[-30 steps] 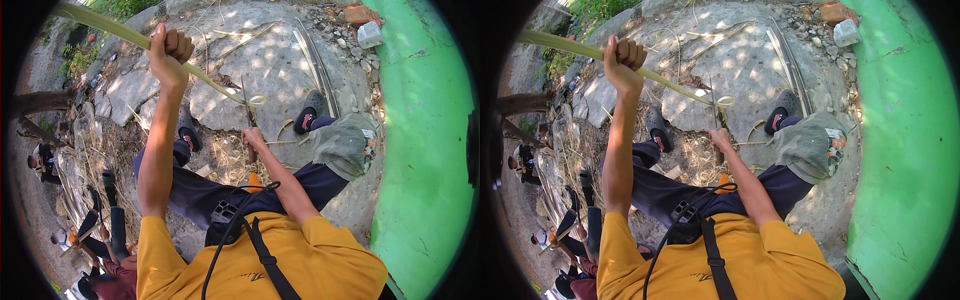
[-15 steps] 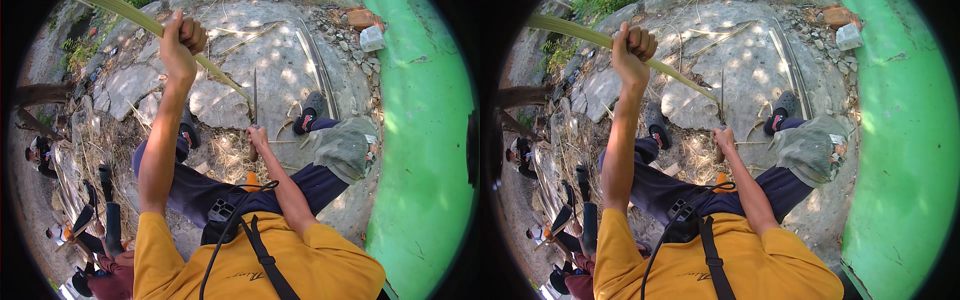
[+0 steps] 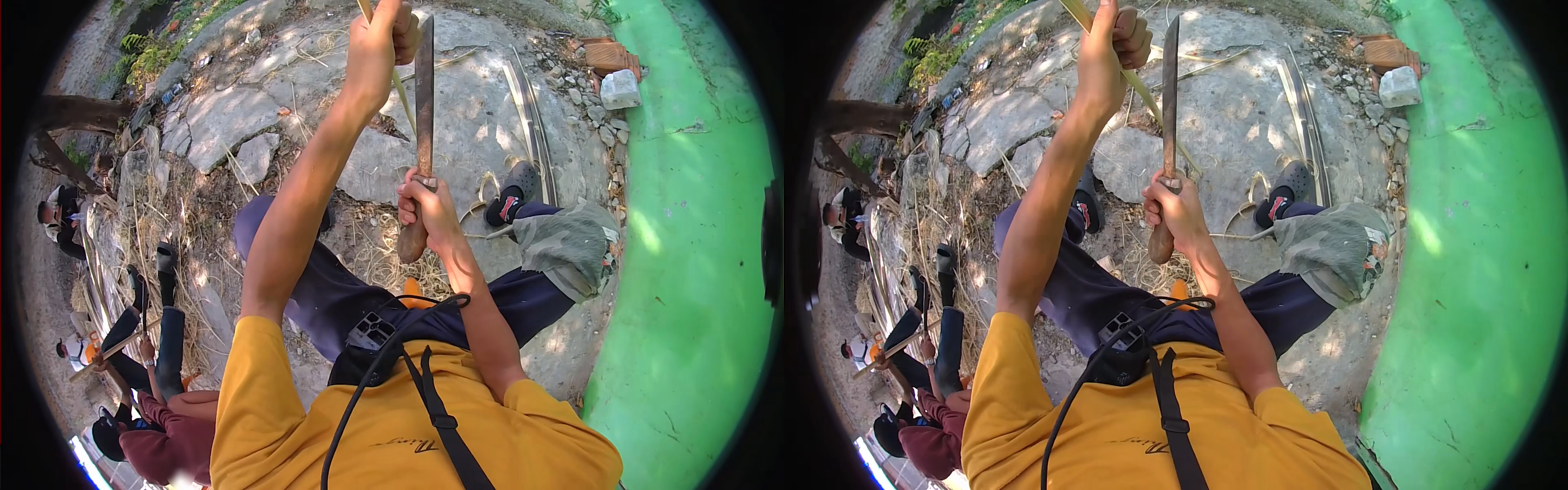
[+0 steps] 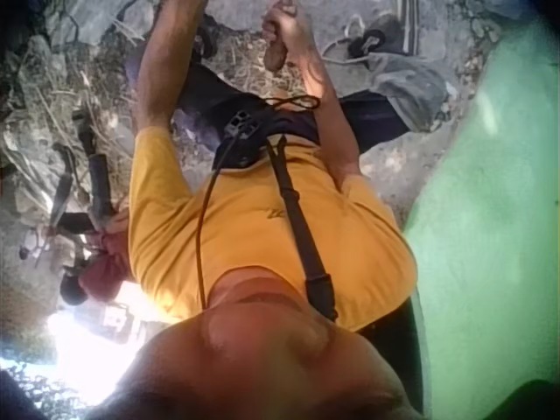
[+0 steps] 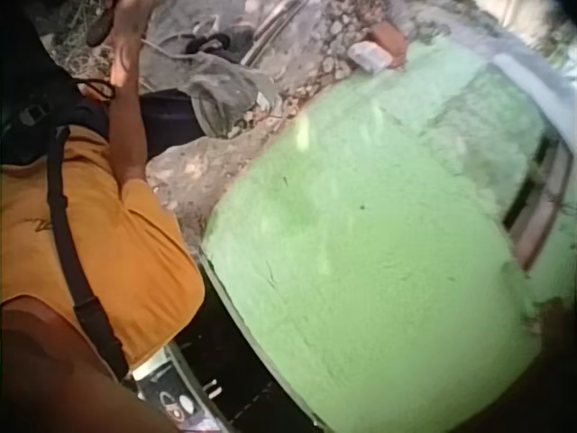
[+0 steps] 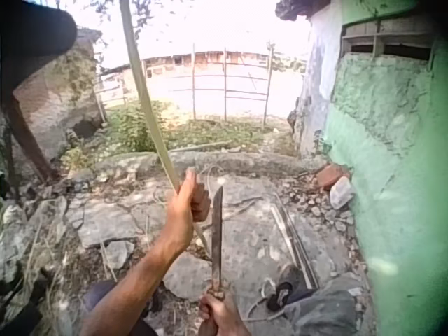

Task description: The person shaves a long bamboo stick using a machete by repeatedly stroking the blade downward along the wood while holding it by hand.

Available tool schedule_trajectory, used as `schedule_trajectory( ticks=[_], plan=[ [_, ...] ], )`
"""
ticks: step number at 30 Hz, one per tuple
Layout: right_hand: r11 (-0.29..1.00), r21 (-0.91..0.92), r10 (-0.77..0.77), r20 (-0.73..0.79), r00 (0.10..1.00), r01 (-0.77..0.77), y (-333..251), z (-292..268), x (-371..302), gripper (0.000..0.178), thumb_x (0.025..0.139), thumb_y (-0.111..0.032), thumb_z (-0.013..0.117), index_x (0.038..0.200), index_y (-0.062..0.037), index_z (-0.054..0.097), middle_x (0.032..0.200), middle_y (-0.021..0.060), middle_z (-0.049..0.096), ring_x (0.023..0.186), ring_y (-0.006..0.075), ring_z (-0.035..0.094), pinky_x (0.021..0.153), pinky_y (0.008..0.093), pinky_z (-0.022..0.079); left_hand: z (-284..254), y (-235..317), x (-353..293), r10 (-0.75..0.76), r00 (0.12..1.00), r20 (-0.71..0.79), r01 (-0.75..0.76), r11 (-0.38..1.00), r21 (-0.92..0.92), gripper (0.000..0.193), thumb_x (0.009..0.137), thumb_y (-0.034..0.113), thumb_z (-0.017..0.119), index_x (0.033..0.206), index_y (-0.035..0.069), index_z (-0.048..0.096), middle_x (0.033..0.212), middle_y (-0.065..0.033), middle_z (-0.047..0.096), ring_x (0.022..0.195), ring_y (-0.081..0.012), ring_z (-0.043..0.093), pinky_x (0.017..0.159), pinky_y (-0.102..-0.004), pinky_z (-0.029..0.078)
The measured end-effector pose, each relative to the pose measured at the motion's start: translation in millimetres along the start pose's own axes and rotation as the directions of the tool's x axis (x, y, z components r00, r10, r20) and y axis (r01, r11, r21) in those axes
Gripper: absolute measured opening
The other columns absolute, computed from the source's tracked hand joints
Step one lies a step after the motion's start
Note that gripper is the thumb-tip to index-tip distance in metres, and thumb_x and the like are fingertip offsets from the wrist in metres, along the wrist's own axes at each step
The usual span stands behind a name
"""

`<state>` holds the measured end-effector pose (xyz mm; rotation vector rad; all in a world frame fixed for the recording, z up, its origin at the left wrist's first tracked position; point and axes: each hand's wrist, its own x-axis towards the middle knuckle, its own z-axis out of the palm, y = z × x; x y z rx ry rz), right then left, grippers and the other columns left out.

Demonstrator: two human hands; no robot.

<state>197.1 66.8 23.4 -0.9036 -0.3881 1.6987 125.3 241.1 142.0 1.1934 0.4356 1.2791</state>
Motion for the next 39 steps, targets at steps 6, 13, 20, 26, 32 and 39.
schedule_trajectory(
  ticks=[6, 13, 20, 26, 32, 39],
  plan=[
    [0.999, -0.047, 0.025, 0.027, 0.999, -0.024, -13, 10, -10, 0.010, 0.088, -0.004, 0.056, 0.082, -0.0067, 0.048, 0.062, 0.0006, 0.046, 0.050, 0.0079, 0.042, 0.045, 0.0245, 0.035, 7, -10, -7, 0.000, 0.995, -0.097, -0.005, 0.998, -0.061, 0.055, 0.104, 0.050, 0.046, 0.062, 0.020, 0.028, 0.058, 0.0061, 0.021, 0.049, -0.0085, 0.017, 0.048, -0.0287, 0.016],
    [0.989, -0.055, 0.133, -0.079, 0.988, -0.137, 19, -20, 14, 0.012, 0.085, -0.004, 0.053, 0.077, -0.0082, 0.046, 0.059, -0.0011, 0.042, 0.046, 0.0082, 0.040, 0.044, 0.0263, 0.034, 7, -18, -11, 0.039, 0.993, -0.110, -0.055, 0.988, -0.144, 0.053, 0.103, 0.050, 0.049, 0.066, 0.019, 0.029, 0.059, 0.0058, 0.019, 0.049, -0.0088, 0.016, 0.047, -0.0285, 0.015],
    [0.992, -0.124, -0.005, 0.029, 1.000, 0.008, 0, 4, 0, 0.010, 0.085, -0.004, 0.052, 0.078, -0.0081, 0.046, 0.060, 0.0001, 0.044, 0.047, 0.0088, 0.041, 0.044, 0.0264, 0.035, 3, -20, -7, 0.073, 0.991, -0.116, -0.093, 0.978, -0.184, 0.051, 0.105, 0.041, 0.047, 0.062, 0.018, 0.029, 0.057, 0.0064, 0.018, 0.047, -0.0096, 0.016, 0.045, -0.0297, 0.016],
    [0.994, -0.067, -0.085, 0.040, 0.996, 0.088, 50, -10, 29, 0.012, 0.085, -0.001, 0.056, 0.077, -0.0065, 0.049, 0.059, 0.0012, 0.049, 0.046, 0.0079, 0.044, 0.040, 0.0250, 0.032, 9, -6, -5, 0.191, 0.950, -0.248, -0.188, 0.982, 0.034, 0.053, 0.105, 0.042, 0.043, 0.064, 0.014, 0.024, 0.058, 0.0038, 0.016, 0.049, -0.0104, 0.013, 0.047, -0.0308, 0.011],
    [0.978, -0.207, 0.020, -0.013, 1.000, -0.022, 23, 19, 10, 0.010, 0.086, -0.003, 0.056, 0.080, -0.0070, 0.049, 0.060, 0.0005, 0.046, 0.048, 0.0076, 0.040, 0.043, 0.0250, 0.032, -19, 2, -12, 0.161, 0.949, -0.270, -0.164, 0.986, 0.013, 0.053, 0.106, 0.041, 0.040, 0.064, 0.014, 0.023, 0.060, 0.0035, 0.015, 0.051, -0.0107, 0.011, 0.047, -0.0312, 0.011],
    [0.983, -0.126, 0.135, 0.020, 0.991, -0.131, 28, -18, 19, 0.013, 0.086, -0.004, 0.055, 0.075, -0.0067, 0.049, 0.060, -0.0002, 0.047, 0.047, 0.0081, 0.043, 0.042, 0.0257, 0.034, -7, 3, -21, 0.147, 0.970, -0.193, -0.150, 0.989, -0.001, 0.048, 0.106, 0.039, 0.041, 0.067, 0.014, 0.026, 0.061, 0.0030, 0.017, 0.052, -0.0106, 0.012, 0.047, -0.0312, 0.011]
  ],
)
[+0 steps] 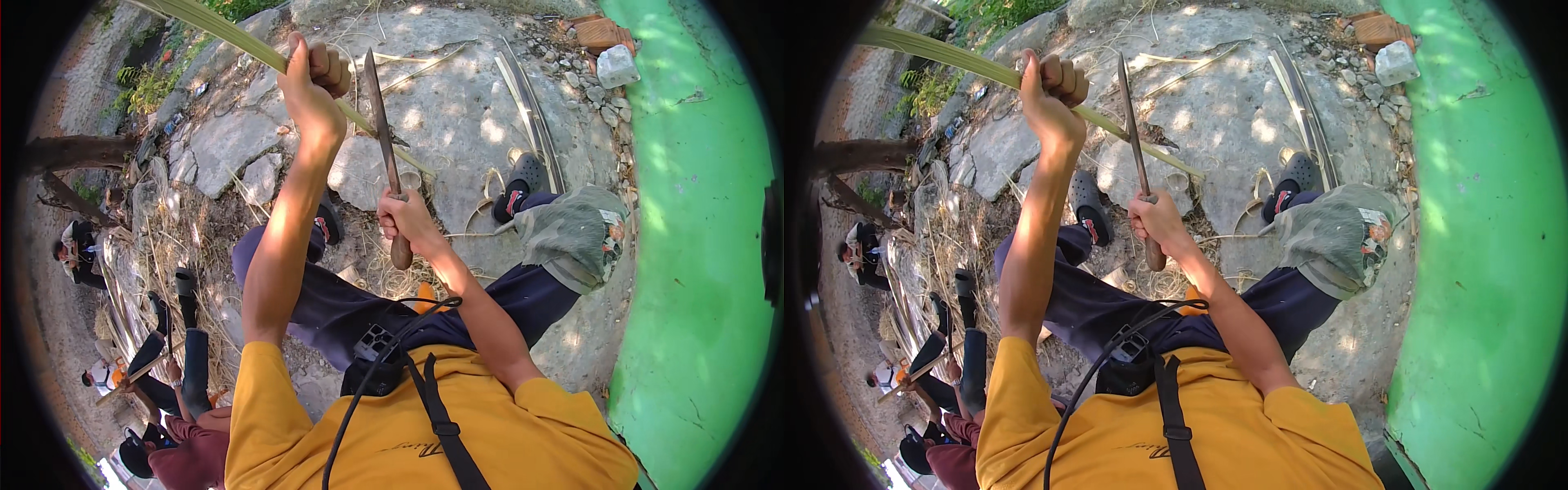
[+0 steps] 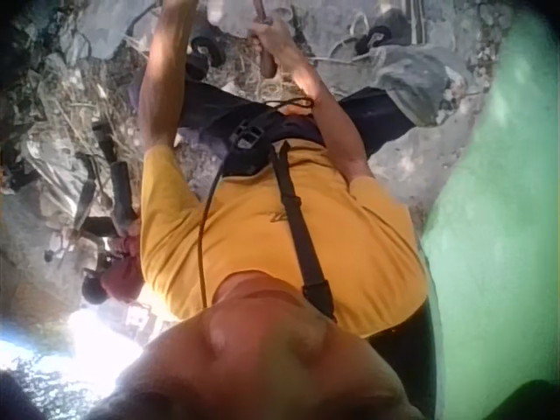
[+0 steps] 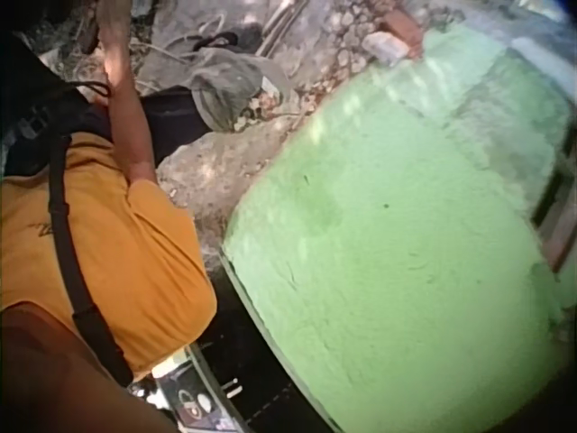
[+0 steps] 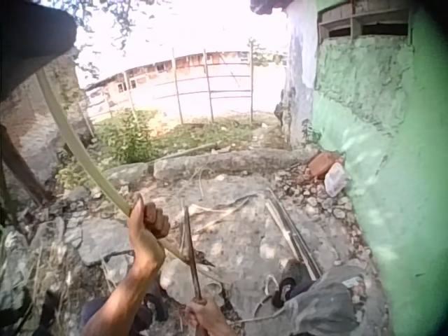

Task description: The person shaves a long bamboo stick using a machete by repeatedly stroking the blade downward along the wood while holding it by hand.

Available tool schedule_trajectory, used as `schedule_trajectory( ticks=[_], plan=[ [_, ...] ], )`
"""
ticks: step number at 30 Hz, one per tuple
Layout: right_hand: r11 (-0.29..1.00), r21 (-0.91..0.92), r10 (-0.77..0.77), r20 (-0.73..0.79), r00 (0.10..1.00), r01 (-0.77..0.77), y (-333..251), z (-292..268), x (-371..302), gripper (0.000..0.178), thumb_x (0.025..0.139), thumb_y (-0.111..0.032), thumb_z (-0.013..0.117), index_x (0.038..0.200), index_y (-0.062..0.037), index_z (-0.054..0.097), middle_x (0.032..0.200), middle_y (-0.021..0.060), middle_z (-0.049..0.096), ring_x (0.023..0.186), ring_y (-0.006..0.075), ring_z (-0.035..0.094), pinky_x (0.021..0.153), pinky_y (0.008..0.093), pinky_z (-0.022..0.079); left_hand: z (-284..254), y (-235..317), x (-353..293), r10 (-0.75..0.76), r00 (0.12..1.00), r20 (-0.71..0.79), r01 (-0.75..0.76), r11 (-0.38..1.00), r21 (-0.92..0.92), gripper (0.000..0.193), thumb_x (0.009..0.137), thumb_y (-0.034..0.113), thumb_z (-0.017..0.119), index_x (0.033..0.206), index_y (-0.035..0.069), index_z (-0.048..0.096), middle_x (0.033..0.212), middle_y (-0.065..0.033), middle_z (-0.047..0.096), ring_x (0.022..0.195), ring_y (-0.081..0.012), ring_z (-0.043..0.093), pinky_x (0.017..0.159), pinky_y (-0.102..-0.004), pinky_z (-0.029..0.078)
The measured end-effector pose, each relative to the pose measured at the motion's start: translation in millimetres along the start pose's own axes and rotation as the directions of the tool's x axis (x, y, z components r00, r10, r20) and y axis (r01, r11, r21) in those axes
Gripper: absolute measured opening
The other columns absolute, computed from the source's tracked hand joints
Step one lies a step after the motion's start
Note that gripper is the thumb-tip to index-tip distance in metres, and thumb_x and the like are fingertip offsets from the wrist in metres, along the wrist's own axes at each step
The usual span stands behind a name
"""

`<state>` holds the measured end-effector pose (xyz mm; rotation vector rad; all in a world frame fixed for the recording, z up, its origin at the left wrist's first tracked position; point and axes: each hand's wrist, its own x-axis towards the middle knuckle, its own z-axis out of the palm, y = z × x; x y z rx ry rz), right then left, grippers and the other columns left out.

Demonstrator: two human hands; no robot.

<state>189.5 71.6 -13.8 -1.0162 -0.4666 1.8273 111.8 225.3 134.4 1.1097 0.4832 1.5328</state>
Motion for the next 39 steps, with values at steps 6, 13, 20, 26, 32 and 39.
schedule_trajectory(
  ticks=[6, 13, 20, 26, 32, 39],
  plan=[
    [0.996, 0.084, -0.002, 0.016, 1.000, 0.001, -28, 16, -9, 0.013, 0.085, -0.006, 0.055, 0.073, -0.0058, 0.049, 0.060, 0.0003, 0.046, 0.047, 0.0088, 0.043, 0.043, 0.0269, 0.036, -7, -2, 6, -0.005, 0.999, 0.053, 0.004, 1.000, 0.014, 0.052, 0.106, 0.042, 0.040, 0.065, 0.014, 0.024, 0.060, 0.0033, 0.016, 0.052, -0.0106, 0.012, 0.047, -0.0310, 0.011],
    [1.000, -0.008, -0.019, -0.043, 0.999, 0.018, 12, -14, 16, 0.013, 0.082, -0.006, 0.056, 0.071, -0.0064, 0.048, 0.057, -0.0007, 0.045, 0.045, 0.0088, 0.041, 0.042, 0.0277, 0.034, 1, -1, 3, -0.039, 0.999, 0.037, 0.038, 0.999, 0.016, 0.054, 0.106, 0.045, 0.040, 0.064, 0.015, 0.024, 0.059, 0.0036, 0.016, 0.052, -0.0102, 0.011, 0.047, -0.0309, 0.011],
    [0.997, 0.073, 0.037, -0.058, 0.998, -0.032, -8, -14, 9, 0.013, 0.085, -0.005, 0.054, 0.073, -0.0052, 0.048, 0.060, -0.0009, 0.043, 0.048, 0.0084, 0.041, 0.044, 0.0265, 0.036, 8, -3, 3, -0.018, 1.000, 0.023, 0.017, 0.999, 0.036, 0.054, 0.106, 0.045, 0.039, 0.064, 0.014, 0.024, 0.059, 0.0028, 0.015, 0.052, -0.0109, 0.010, 0.048, -0.0316, 0.010],
    [0.984, 0.020, -0.180, 0.099, 0.979, 0.179, -25, 25, 1, 0.016, 0.084, -0.007, 0.059, 0.072, -0.0037, 0.049, 0.058, 0.0011, 0.047, 0.048, 0.0085, 0.044, 0.043, 0.0266, 0.035, 12, -6, 5, -0.009, 1.000, -0.019, 0.009, 1.000, -0.002, 0.052, 0.106, 0.042, 0.040, 0.065, 0.014, 0.024, 0.059, 0.0024, 0.015, 0.053, -0.0110, 0.010, 0.048, -0.0320, 0.010],
    [0.923, -0.260, -0.319, -0.106, 0.942, 0.283, 25, -3, 32, 0.020, 0.081, -0.011, 0.064, 0.068, -0.0017, 0.051, 0.057, 0.0015, 0.053, 0.046, 0.0102, 0.048, 0.042, 0.0289, 0.037, 18, -6, 3, -0.011, 0.998, -0.056, 0.012, 1.000, 0.021, 0.053, 0.106, 0.041, 0.040, 0.064, 0.014, 0.023, 0.057, 0.0027, 0.014, 0.052, -0.0108, 0.010, 0.047, -0.0320, 0.009],
    [0.967, -0.179, -0.194, -0.056, 0.979, 0.182, -21, 20, 11, 0.015, 0.080, -0.011, 0.063, 0.071, 0.0001, 0.058, 0.060, 0.0038, 0.058, 0.048, 0.0109, 0.053, 0.045, 0.0291, 0.041, 9, 1, 4, -0.021, 1.000, -0.014, 0.021, 1.000, 0.004, 0.054, 0.106, 0.043, 0.038, 0.063, 0.015, 0.022, 0.057, 0.0027, 0.014, 0.051, -0.0110, 0.010, 0.048, -0.0323, 0.010]
  ],
)
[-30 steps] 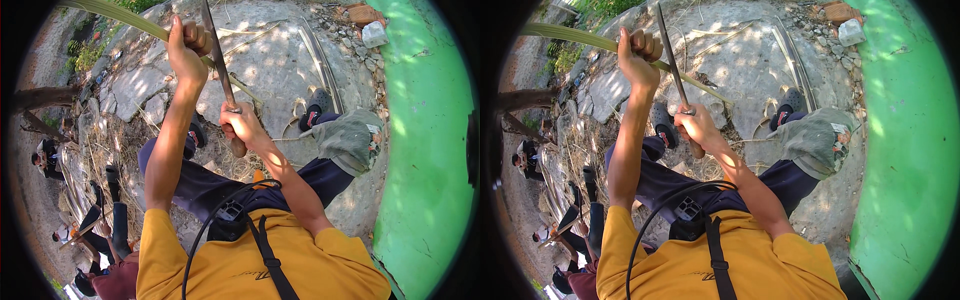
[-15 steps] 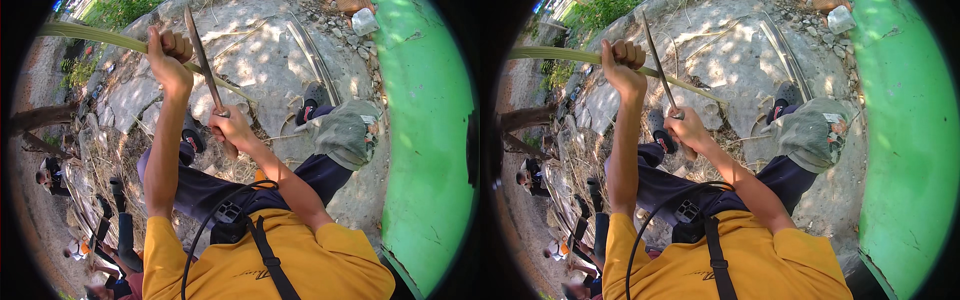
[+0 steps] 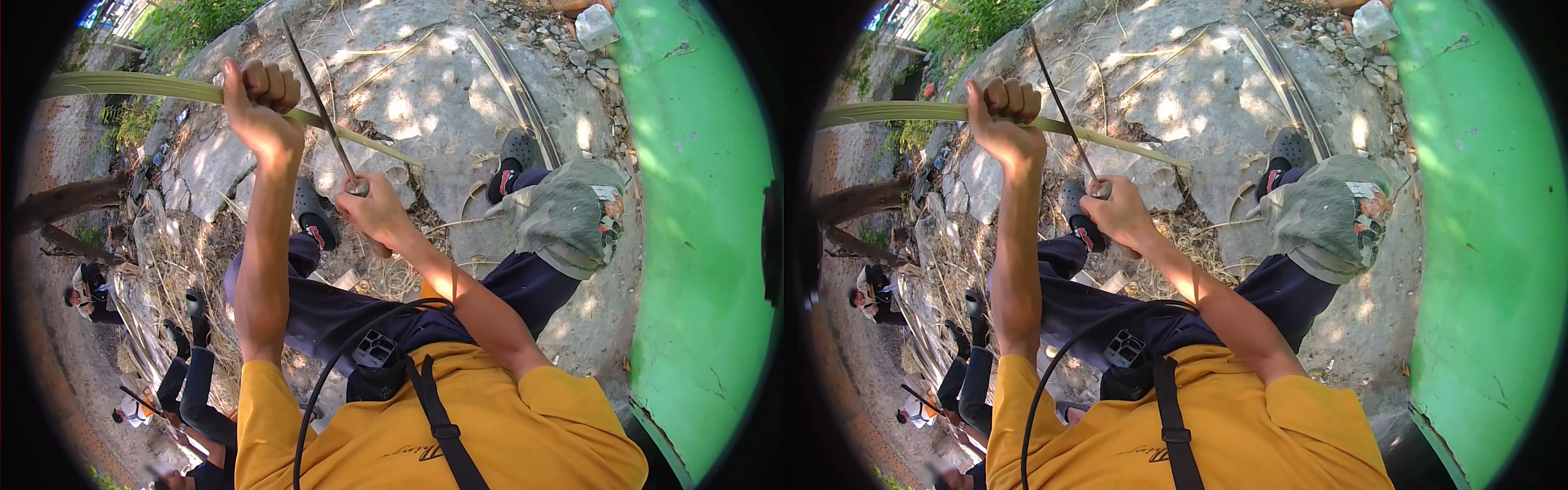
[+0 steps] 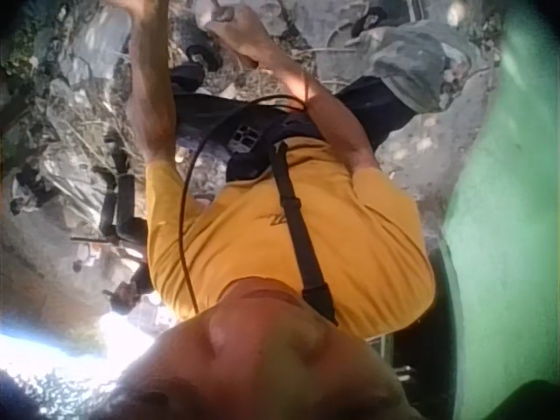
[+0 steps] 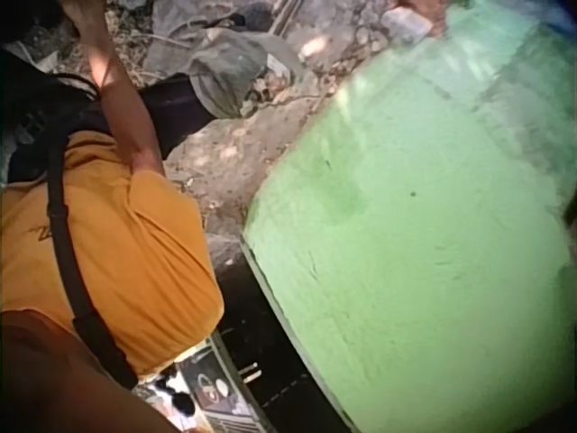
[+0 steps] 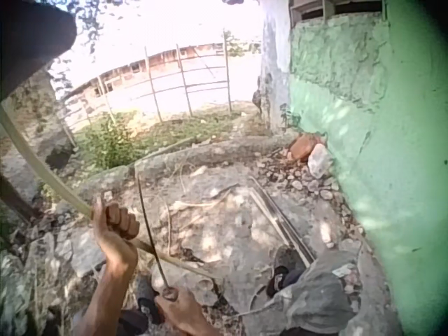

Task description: The person shaves a long bamboo stick using a machete by repeatedly stroking the blade downward along the wood while holding it by hand.

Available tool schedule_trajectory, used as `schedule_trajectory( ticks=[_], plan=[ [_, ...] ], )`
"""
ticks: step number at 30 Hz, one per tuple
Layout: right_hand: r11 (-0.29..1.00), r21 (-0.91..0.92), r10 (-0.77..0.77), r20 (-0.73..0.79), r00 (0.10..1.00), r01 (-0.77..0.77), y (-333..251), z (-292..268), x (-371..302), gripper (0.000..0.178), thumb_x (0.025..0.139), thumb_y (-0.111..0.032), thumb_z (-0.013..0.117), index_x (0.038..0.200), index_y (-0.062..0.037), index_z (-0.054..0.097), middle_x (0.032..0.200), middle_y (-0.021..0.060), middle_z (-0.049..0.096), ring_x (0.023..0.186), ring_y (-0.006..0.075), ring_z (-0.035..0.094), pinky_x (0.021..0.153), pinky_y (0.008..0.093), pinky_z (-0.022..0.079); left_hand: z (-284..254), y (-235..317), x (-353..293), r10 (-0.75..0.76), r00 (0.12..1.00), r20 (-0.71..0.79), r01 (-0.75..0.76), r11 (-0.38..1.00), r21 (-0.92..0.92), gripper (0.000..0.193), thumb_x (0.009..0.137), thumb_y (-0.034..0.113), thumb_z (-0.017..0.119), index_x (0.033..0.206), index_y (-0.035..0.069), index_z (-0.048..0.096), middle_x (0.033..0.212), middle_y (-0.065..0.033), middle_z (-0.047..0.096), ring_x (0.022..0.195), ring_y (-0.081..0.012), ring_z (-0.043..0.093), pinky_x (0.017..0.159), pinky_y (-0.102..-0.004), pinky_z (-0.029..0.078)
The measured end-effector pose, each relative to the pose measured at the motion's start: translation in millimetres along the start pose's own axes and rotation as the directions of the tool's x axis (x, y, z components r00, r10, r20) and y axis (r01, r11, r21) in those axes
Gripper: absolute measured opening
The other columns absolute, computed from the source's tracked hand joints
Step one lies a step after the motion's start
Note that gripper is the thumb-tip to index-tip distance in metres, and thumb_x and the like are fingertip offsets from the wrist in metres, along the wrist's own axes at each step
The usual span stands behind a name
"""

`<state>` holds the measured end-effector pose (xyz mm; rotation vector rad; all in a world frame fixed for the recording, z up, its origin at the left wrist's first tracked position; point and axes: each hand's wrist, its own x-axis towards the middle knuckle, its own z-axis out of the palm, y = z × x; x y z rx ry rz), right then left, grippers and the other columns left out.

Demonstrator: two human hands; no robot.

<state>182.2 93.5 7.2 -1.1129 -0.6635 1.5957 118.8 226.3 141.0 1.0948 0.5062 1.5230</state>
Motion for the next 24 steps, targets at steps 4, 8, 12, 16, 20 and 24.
schedule_trajectory(
  ticks=[4, 8, 12, 16, 20, 24],
  plan=[
    [0.998, 0.043, 0.045, 0.009, 0.999, -0.045, 33, -31, 5, 0.013, 0.082, -0.009, 0.060, 0.073, -0.0011, 0.054, 0.059, 0.0038, 0.053, 0.046, 0.0103, 0.048, 0.042, 0.0284, 0.037, -3, -2, -1, -0.009, 1.000, -0.001, 0.009, 1.000, 0.021, 0.054, 0.106, 0.043, 0.038, 0.063, 0.015, 0.022, 0.057, 0.0025, 0.014, 0.051, -0.0112, 0.010, 0.047, -0.0326, 0.010],
    [0.943, 0.241, 0.226, 0.035, 0.973, -0.228, 10, -33, -3, 0.012, 0.081, -0.005, 0.058, 0.071, -0.0039, 0.051, 0.058, 0.0019, 0.048, 0.044, 0.0093, 0.041, 0.041, 0.0287, 0.033, -4, -3, -1, -0.006, 0.997, 0.075, 0.006, 1.000, 0.006, 0.054, 0.107, 0.042, 0.036, 0.063, 0.014, 0.022, 0.057, 0.0022, 0.015, 0.052, -0.0113, 0.010, 0.048, -0.0329, 0.010],
    [0.975, 0.183, 0.082, 0.218, 0.972, -0.124, -36, -13, -17, 0.011, 0.084, -0.002, 0.056, 0.076, -0.0047, 0.050, 0.059, 0.0008, 0.045, 0.047, 0.0086, 0.041, 0.043, 0.0261, 0.034, -1, -1, -6, -0.015, 0.989, 0.147, 0.017, 1.000, -0.010, 0.054, 0.107, 0.042, 0.036, 0.063, 0.014, 0.022, 0.057, 0.0020, 0.015, 0.053, -0.0112, 0.010, 0.048, -0.0327, 0.010],
    [0.987, 0.134, 0.070, 0.104, 0.992, -0.084, -16, -11, -17, 0.010, 0.085, -0.001, 0.056, 0.077, -0.0029, 0.052, 0.060, 0.0019, 0.048, 0.048, 0.0089, 0.044, 0.043, 0.0254, 0.035, 7, -2, -9, -0.022, 0.996, 0.086, 0.022, 1.000, 0.007, 0.054, 0.106, 0.042, 0.038, 0.063, 0.014, 0.022, 0.057, 0.0019, 0.015, 0.053, -0.0111, 0.010, 0.048, -0.0322, 0.010],
    [0.985, 0.141, 0.088, 0.058, 0.994, -0.095, -1, -13, -15, 0.015, 0.084, -0.008, 0.060, 0.072, -0.0025, 0.054, 0.060, 0.0031, 0.052, 0.044, 0.0102, 0.046, 0.040, 0.0281, 0.034, -10, -2, -3, 0.003, 0.994, 0.107, -0.005, 1.000, 0.022, 0.052, 0.106, 0.042, 0.039, 0.065, 0.014, 0.022, 0.057, 0.0024, 0.015, 0.052, -0.0108, 0.011, 0.047, -0.0311, 0.010],
    [0.989, 0.129, 0.050, 0.131, 0.990, -0.067, -34, 0, -15, 0.012, 0.083, -0.005, 0.059, 0.074, -0.0039, 0.051, 0.058, -0.0008, 0.045, 0.046, 0.0089, 0.042, 0.043, 0.0269, 0.035, -7, -2, -3, 0.007, 0.993, 0.114, -0.009, 1.000, 0.018, 0.052, 0.106, 0.041, 0.038, 0.065, 0.014, 0.022, 0.057, 0.0025, 0.016, 0.051, -0.0106, 0.011, 0.047, -0.0310, 0.010]
  ],
)
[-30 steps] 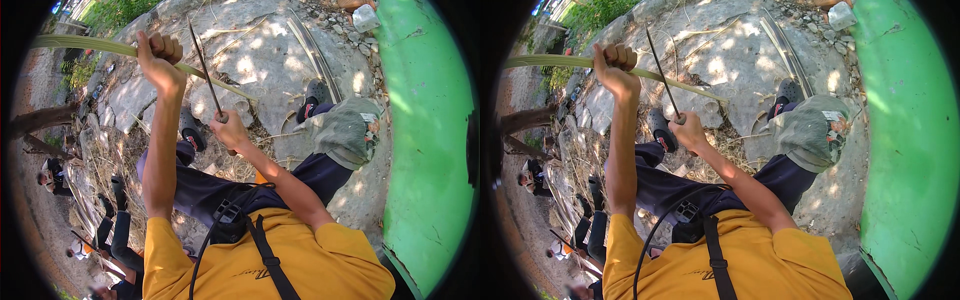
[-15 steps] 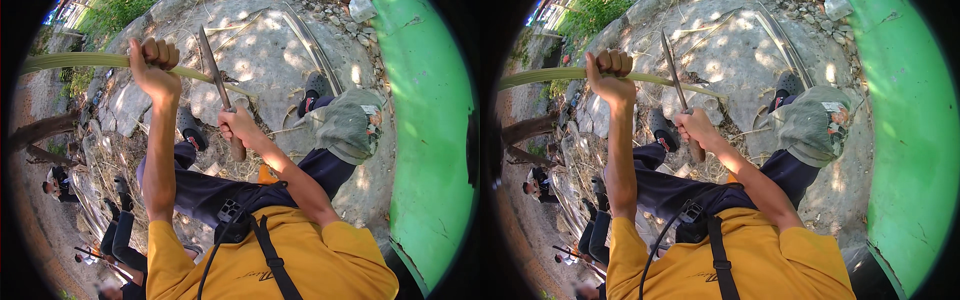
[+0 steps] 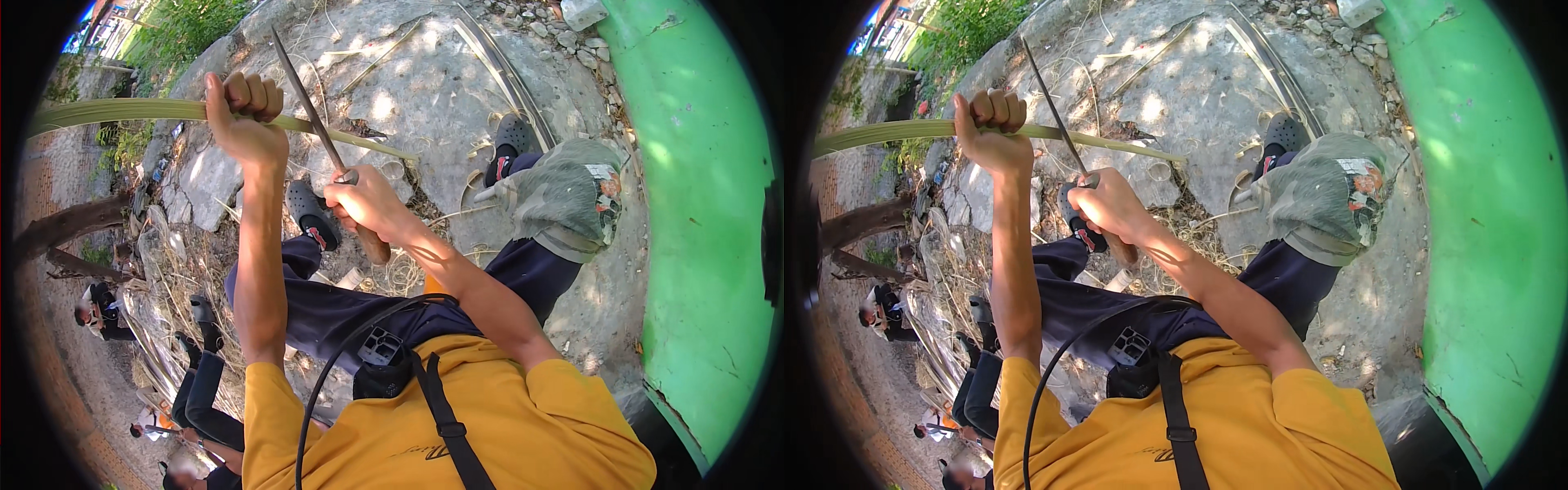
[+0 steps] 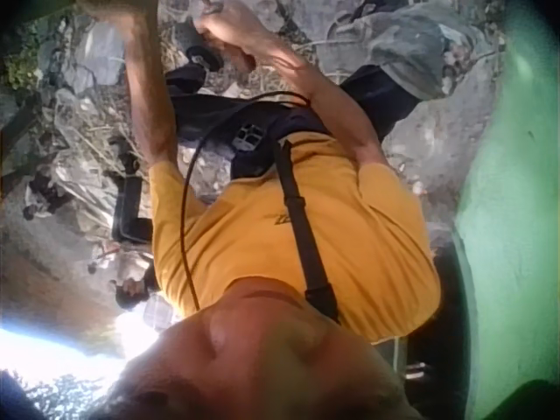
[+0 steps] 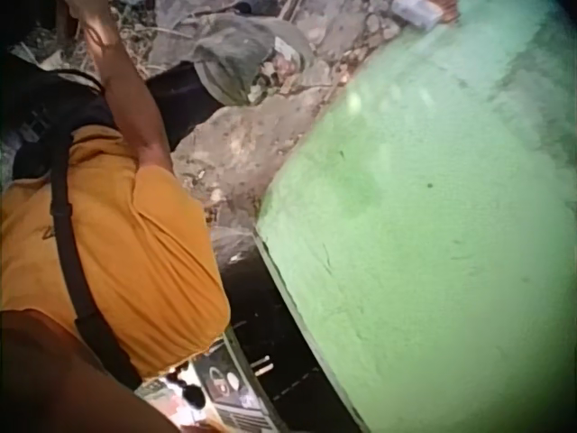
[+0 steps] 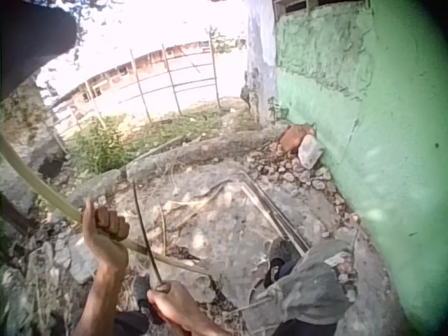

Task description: The person shaves a long bamboo stick using a machete by repeatedly stroking the blade downward along the wood while holding it by hand.

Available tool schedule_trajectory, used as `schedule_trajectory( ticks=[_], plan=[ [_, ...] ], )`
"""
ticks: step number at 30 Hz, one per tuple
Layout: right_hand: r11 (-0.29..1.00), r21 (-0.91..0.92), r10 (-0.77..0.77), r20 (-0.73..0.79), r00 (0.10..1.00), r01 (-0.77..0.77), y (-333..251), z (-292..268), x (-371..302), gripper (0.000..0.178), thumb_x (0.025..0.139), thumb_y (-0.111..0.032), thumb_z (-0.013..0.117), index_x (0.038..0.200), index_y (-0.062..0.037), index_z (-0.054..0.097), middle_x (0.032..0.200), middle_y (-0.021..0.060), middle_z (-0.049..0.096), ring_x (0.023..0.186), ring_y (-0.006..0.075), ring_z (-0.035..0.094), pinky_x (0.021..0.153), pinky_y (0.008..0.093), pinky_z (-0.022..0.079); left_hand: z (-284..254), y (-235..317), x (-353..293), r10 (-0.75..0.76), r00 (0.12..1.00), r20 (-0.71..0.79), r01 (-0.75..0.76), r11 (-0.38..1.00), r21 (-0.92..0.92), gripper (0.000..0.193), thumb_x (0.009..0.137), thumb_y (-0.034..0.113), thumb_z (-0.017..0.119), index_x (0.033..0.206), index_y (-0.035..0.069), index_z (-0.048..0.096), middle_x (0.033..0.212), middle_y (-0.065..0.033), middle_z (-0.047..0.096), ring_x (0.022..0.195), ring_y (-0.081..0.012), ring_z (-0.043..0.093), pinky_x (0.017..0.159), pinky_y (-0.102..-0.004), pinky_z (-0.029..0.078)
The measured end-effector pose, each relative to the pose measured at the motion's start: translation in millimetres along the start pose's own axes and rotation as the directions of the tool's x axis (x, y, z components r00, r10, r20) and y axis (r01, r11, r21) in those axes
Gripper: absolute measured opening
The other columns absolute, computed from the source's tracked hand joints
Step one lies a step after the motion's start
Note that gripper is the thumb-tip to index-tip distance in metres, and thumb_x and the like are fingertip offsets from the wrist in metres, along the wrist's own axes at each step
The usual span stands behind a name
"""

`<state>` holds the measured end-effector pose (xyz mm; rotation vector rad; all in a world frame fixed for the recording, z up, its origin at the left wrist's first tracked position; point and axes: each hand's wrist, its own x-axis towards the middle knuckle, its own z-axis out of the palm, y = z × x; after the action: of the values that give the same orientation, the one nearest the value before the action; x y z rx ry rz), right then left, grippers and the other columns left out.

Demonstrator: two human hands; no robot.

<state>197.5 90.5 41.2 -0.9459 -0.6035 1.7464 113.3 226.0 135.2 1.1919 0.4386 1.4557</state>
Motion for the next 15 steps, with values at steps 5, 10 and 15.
schedule_trajectory(
  ticks=[5, 10, 15],
  plan=[
    [0.996, -0.085, -0.032, 0.004, 0.999, 0.032, 27, -17, 8, 0.013, 0.084, -0.005, 0.059, 0.074, -0.0049, 0.050, 0.061, 0.0000, 0.047, 0.048, 0.0083, 0.043, 0.043, 0.0259, 0.035, 2, -2, -2, 0.001, 0.998, -0.059, -0.002, 1.000, -0.014, 0.046, 0.105, 0.035, 0.043, 0.067, 0.015, 0.024, 0.059, 0.0036, 0.016, 0.051, -0.0097, 0.012, 0.046, -0.0309, 0.010],
    [0.995, -0.052, 0.088, -0.065, 0.994, -0.091, 44, -31, 10, 0.013, 0.085, -0.007, 0.057, 0.073, -0.0034, 0.052, 0.061, 0.0013, 0.049, 0.047, 0.0084, 0.044, 0.043, 0.0268, 0.036, -7, 0, 5, -0.011, 0.997, -0.082, 0.005, 0.998, -0.063, 0.046, 0.102, 0.034, 0.047, 0.066, 0.015, 0.025, 0.059, 0.0039, 0.017, 0.051, -0.0091, 0.014, 0.046, -0.0299, 0.011],
    [0.996, -0.088, 0.020, -0.079, 0.997, -0.027, 42, -36, 3, 0.014, 0.086, -0.008, 0.058, 0.073, -0.0053, 0.052, 0.062, 0.0002, 0.049, 0.049, 0.0082, 0.045, 0.046, 0.0267, 0.036, -13, 2, 1, -0.100, 0.995, 0.016, 0.101, 0.992, -0.080, 0.047, 0.104, 0.036, 0.042, 0.066, 0.015, 0.025, 0.060, 0.0032, 0.019, 0.052, -0.0099, 0.016, 0.047, -0.0290, 0.016]
  ],
)
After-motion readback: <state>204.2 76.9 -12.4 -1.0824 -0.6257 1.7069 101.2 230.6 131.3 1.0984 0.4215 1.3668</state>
